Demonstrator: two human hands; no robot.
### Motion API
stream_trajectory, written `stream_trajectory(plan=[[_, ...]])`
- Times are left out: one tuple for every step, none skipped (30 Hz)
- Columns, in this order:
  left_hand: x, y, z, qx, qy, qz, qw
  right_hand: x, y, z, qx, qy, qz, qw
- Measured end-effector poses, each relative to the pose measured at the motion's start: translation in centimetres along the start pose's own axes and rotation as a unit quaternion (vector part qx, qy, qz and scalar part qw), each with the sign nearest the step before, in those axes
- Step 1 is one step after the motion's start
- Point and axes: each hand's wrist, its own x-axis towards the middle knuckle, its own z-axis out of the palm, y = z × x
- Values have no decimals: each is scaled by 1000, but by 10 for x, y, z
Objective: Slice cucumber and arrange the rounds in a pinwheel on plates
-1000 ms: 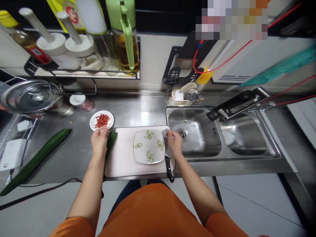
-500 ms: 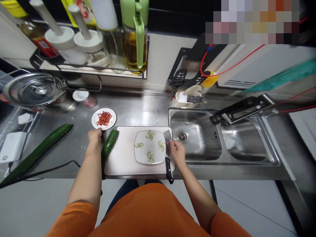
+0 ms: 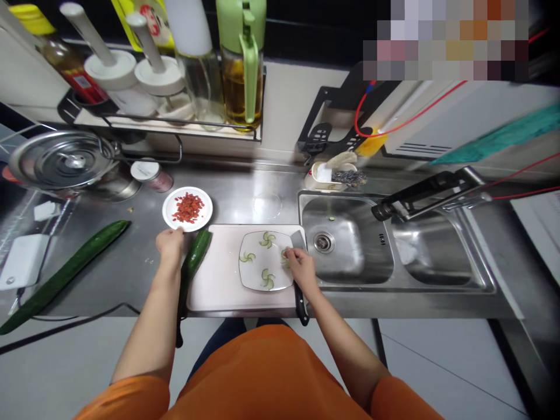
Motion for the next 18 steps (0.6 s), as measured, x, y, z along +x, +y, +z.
stream_trajectory(plan=[[-8,0,-1,4,6,-5,1000,6,-7,7,13,-16,3,1000],[-17,0,-1,3,-3,-9,1000,13,-16,15,20,-31,1,999],[-26,1,0,-1,-22,-12,1000,21,-27,24,22,-50,-5,998],[-35,1,1,-1,-39,-11,999,31,-38,34,24,-68,-10,997],[-44,2,2,1,-63,-8,998,40,-49,45,32,-94,-11,995],[-51,3,3,8,-81,-4,997,50,-60,56,43,-127,0,991],[-57,3,4,20,-99,-3,995,58,-69,67,53,-165,17,985],[-62,4,5,32,-115,-2,993,65,-77,77,61,-203,33,977],[-65,5,5,46,-126,-2,991,71,-82,86,66,-228,53,970],[-67,5,5,61,-135,1,989,76,-85,94,64,-231,61,969],[-68,6,3,75,-140,12,987,80,-86,100,61,-231,69,969],[-69,6,1,90,-140,32,986,83,-87,105,55,-227,76,969],[-69,5,-2,108,-132,61,983,85,-86,110,49,-220,81,971],[-70,3,-5,131,-116,97,980,87,-85,113,42,-215,85,972],[-72,1,-8,159,-95,134,974,90,-83,115,35,-210,89,973],[-74,-3,-11,190,-69,167,965,92,-82,117,28,-206,91,974],[-76,-7,-14,224,-44,189,955,94,-82,118,21,-203,92,975],[-80,-12,-16,259,-28,202,944,96,-82,119,15,-200,93,975]])
